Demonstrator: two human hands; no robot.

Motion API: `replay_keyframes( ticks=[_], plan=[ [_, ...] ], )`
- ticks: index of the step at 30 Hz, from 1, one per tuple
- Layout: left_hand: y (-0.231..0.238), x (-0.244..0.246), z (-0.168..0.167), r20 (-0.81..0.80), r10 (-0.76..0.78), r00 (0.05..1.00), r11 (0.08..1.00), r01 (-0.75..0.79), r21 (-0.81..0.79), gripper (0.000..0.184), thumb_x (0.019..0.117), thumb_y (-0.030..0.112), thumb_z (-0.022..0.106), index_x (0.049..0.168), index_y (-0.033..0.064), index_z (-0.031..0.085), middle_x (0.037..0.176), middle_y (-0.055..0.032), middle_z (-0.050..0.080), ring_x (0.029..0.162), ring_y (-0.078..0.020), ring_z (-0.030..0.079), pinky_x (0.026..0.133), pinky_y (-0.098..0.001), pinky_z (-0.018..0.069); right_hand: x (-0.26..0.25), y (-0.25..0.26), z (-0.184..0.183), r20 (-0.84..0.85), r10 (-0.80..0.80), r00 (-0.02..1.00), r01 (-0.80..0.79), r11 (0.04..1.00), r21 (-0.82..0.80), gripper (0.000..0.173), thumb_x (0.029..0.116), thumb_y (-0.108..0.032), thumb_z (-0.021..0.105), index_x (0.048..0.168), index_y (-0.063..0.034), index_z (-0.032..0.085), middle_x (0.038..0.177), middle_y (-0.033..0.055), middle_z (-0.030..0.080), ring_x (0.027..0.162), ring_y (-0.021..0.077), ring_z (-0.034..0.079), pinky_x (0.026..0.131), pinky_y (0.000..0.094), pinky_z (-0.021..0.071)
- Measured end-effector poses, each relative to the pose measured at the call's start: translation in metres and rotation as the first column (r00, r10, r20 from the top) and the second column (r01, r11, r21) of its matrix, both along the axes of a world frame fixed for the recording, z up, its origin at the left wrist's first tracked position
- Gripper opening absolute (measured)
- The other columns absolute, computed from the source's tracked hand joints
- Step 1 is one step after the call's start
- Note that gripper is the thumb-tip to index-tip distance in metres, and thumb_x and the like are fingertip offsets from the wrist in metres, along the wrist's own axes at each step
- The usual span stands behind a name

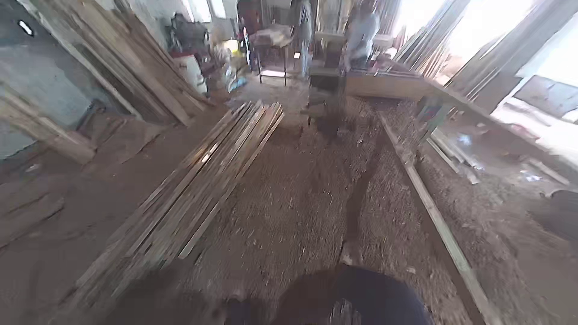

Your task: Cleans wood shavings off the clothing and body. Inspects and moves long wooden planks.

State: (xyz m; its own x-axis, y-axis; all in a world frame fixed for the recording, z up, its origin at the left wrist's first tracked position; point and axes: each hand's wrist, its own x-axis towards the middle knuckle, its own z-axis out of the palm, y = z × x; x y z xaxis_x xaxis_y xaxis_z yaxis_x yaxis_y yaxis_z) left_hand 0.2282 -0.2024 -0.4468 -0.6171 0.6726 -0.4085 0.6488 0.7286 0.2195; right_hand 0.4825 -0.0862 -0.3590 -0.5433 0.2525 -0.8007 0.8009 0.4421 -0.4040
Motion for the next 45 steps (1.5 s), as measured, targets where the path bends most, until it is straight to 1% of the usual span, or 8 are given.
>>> replay_keyframes(
  ticks=[2, 6, 10, 14, 17, 24, 40, 45],
  plan=[
    [-0.004, -0.003, -0.009, -0.061, -0.007, 0.998, 0.997, 0.012, 0.073, 0.05, 0.1027, 0.045, 0.047, 0.123, 0.0053, 0.071, 0.122, -0.0206, 0.071, 0.12, -0.0393, 0.065, 0.104, -0.0601, 0.0478, -0.003, 0.0, 0.006, -0.013, -0.097, 0.995, 0.097, 0.995, 0.01, 0.045, 0.1042, -0.019, 0.056, 0.145, -0.0022, 0.053, 0.143, 0.0247, 0.057, 0.134, 0.0414, 0.054, 0.111, 0.0609, 0.0399],
    [-0.003, -0.011, -0.018, 0.035, 0.082, 0.996, 0.996, -0.083, 0.04, 0.04, 0.1037, 0.034, 0.056, 0.124, 0.003, 0.07, 0.121, -0.0203, 0.07, 0.117, -0.0355, 0.065, 0.105, -0.0572, 0.0481, 0.024, -0.021, -0.102, -0.303, -0.164, 0.939, 0.169, 0.986, -0.009, 0.045, 0.0999, -0.031, 0.064, 0.138, -0.0073, 0.062, 0.133, 0.0213, 0.064, 0.124, 0.0394, 0.061, 0.106, 0.0609, 0.0464],
    [0.002, -0.014, -0.022, 0.118, 0.155, 0.981, 0.988, -0.154, -0.012, 0.041, 0.1071, 0.031, 0.05, 0.129, -0.0005, 0.064, 0.125, -0.0242, 0.067, 0.12, -0.039, 0.063, 0.105, -0.058, 0.0456, 0.027, -0.005, -0.079, -0.018, -0.067, 0.998, 0.067, 0.998, -0.021, 0.046, 0.1036, -0.041, 0.055, 0.142, -0.0164, 0.059, 0.133, 0.0206, 0.064, 0.122, 0.0428, 0.062, 0.097, 0.0673, 0.0477],
    [0.003, -0.017, -0.025, 0.078, 0.189, 0.979, 0.98, -0.183, -0.073, 0.038, 0.106, 0.032, 0.052, 0.131, 0.0058, 0.065, 0.122, -0.0243, 0.067, 0.118, -0.0436, 0.063, 0.1, -0.0655, 0.0451, 0.056, 0.046, -0.06, 0.177, -0.326, 0.928, 0.306, 0.943, 0.133, 0.054, 0.1055, -0.041, 0.052, 0.151, -0.0126, 0.05, 0.147, 0.0245, 0.053, 0.134, 0.0468, 0.051, 0.105, 0.0685, 0.0408],
    [0.0, -0.024, -0.032, 0.018, 0.182, 0.983, 0.976, -0.178, -0.125, 0.038, 0.1051, 0.036, 0.052, 0.13, 0.0113, 0.066, 0.126, -0.0237, 0.066, 0.119, -0.0463, 0.061, 0.095, -0.0706, 0.0443, 0.066, 0.062, -0.067, 0.075, -0.465, 0.882, 0.426, 0.855, 0.296, 0.047, 0.106, -0.034, 0.053, 0.148, -0.0143, 0.052, 0.138, 0.0238, 0.058, 0.126, 0.0465, 0.056, 0.097, 0.0677, 0.0451],
    [0.006, -0.026, -0.03, 0.012, 0.19, 0.982, 0.969, -0.186, -0.164, 0.037, 0.1054, 0.035, 0.052, 0.132, 0.0137, 0.065, 0.139, -0.0214, 0.06, 0.126, -0.0456, 0.057, 0.096, -0.0698, 0.0444, 0.068, 0.064, -0.076, 0.16, -0.442, 0.883, 0.422, 0.895, 0.143, 0.054, 0.1063, -0.04, 0.052, 0.155, -0.0181, 0.044, 0.147, 0.0242, 0.052, 0.13, 0.0471, 0.053, 0.101, 0.0684, 0.0434],
    [0.007, -0.026, -0.026, 0.006, 0.19, 0.982, 0.961, -0.185, -0.204, 0.04, 0.1055, 0.039, 0.05, 0.133, 0.0145, 0.065, 0.131, -0.0225, 0.064, 0.121, -0.0447, 0.061, 0.094, -0.0674, 0.0469, 0.066, 0.063, -0.074, 0.156, -0.426, 0.891, 0.408, 0.903, 0.131, 0.055, 0.1057, -0.038, 0.054, 0.156, -0.0177, 0.044, 0.15, 0.0214, 0.051, 0.134, 0.0436, 0.052, 0.106, 0.065, 0.0433],
    [0.004, -0.026, -0.031, 0.015, 0.176, 0.984, 0.979, -0.173, -0.103, 0.041, 0.1039, 0.039, 0.051, 0.128, 0.0113, 0.069, 0.127, -0.0205, 0.067, 0.121, -0.042, 0.062, 0.099, -0.0641, 0.0472, 0.06, 0.063, -0.072, 0.152, -0.398, 0.905, 0.377, 0.914, 0.151, 0.055, 0.105, -0.04, 0.055, 0.155, -0.0198, 0.044, 0.147, 0.0212, 0.053, 0.131, 0.043, 0.055, 0.104, 0.0643, 0.0453]
  ],
)
